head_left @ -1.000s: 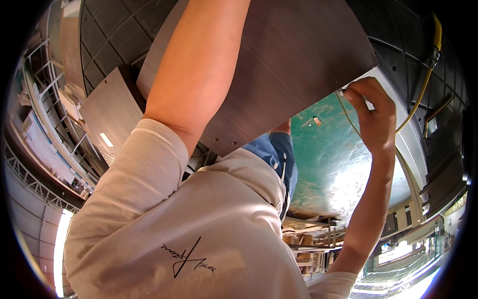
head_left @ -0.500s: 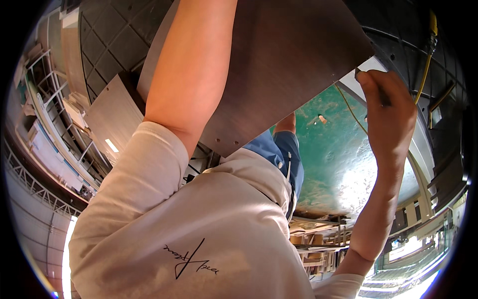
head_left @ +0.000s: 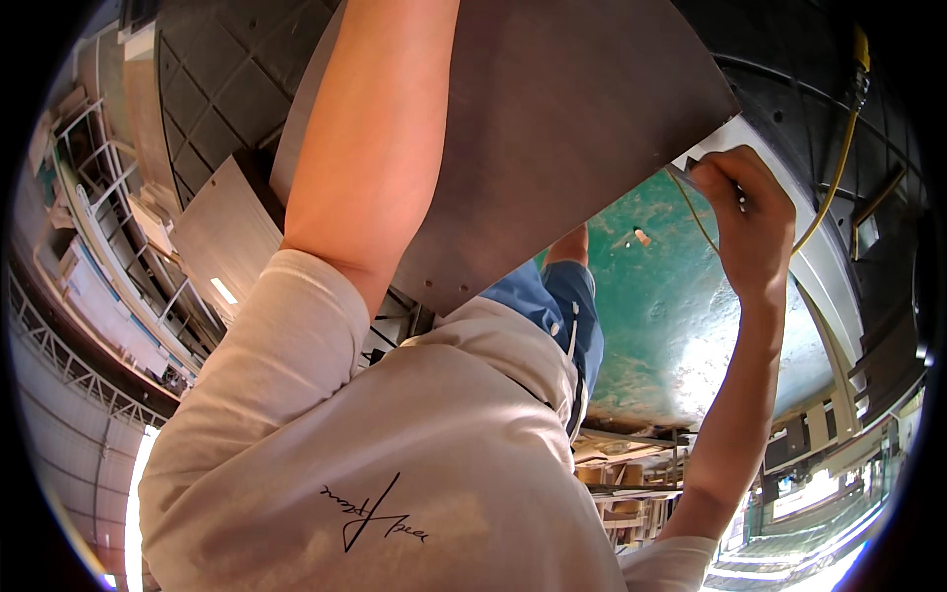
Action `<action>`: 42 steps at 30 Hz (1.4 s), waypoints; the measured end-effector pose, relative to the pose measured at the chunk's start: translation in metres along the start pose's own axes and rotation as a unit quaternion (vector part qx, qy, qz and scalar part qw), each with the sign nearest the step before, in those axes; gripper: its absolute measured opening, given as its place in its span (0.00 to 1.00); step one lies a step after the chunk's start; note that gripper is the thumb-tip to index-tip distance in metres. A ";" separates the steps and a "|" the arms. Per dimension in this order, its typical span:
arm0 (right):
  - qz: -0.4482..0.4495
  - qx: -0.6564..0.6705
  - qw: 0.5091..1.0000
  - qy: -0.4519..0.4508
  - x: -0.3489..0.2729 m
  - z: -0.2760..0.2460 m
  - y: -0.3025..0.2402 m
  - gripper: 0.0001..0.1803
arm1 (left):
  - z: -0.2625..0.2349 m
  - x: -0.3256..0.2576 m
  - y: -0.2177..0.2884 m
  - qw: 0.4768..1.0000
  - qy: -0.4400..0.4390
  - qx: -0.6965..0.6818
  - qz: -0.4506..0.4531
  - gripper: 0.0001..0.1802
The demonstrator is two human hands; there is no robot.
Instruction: The person scans a rectangular grey material with a yellow handheld scanner, then uses a small metal tool to scrape the surface. The person repeats this process on multiple similar materials, occasionally interacting with a nearby control screen.
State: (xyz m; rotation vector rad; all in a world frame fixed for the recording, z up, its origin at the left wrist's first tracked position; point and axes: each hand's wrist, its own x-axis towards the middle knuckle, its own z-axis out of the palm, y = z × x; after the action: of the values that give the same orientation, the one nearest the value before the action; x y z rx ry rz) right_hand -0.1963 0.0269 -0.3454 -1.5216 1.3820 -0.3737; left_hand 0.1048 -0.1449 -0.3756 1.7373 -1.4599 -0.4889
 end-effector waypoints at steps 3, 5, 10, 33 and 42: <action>0.012 -0.001 0.999 0.045 -0.005 0.006 -0.022 0.04 | 0.000 0.000 -0.001 1.000 -0.001 0.005 0.001 0.13; -0.006 -0.065 0.997 0.038 -0.005 0.013 -0.041 0.04 | 0.001 0.000 0.000 1.000 -0.004 0.002 0.011 0.13; -0.060 -0.197 0.975 0.078 0.004 0.004 -0.049 0.04 | 0.000 -0.001 0.001 1.000 -0.006 0.005 0.016 0.13; 0.018 0.007 0.999 0.036 -0.011 0.004 -0.018 0.03 | 0.000 0.000 0.001 1.000 -0.007 -0.013 -0.005 0.13; -0.076 -0.245 0.964 0.075 -0.001 0.007 -0.050 0.04 | -0.001 -0.003 0.001 1.000 -0.001 -0.007 0.006 0.13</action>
State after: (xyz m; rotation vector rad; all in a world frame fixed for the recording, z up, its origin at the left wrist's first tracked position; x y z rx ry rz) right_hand -0.1631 0.0233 -0.3075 -2.0471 1.5562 -0.2541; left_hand 0.1037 -0.1417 -0.3751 1.7170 -1.4638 -0.4952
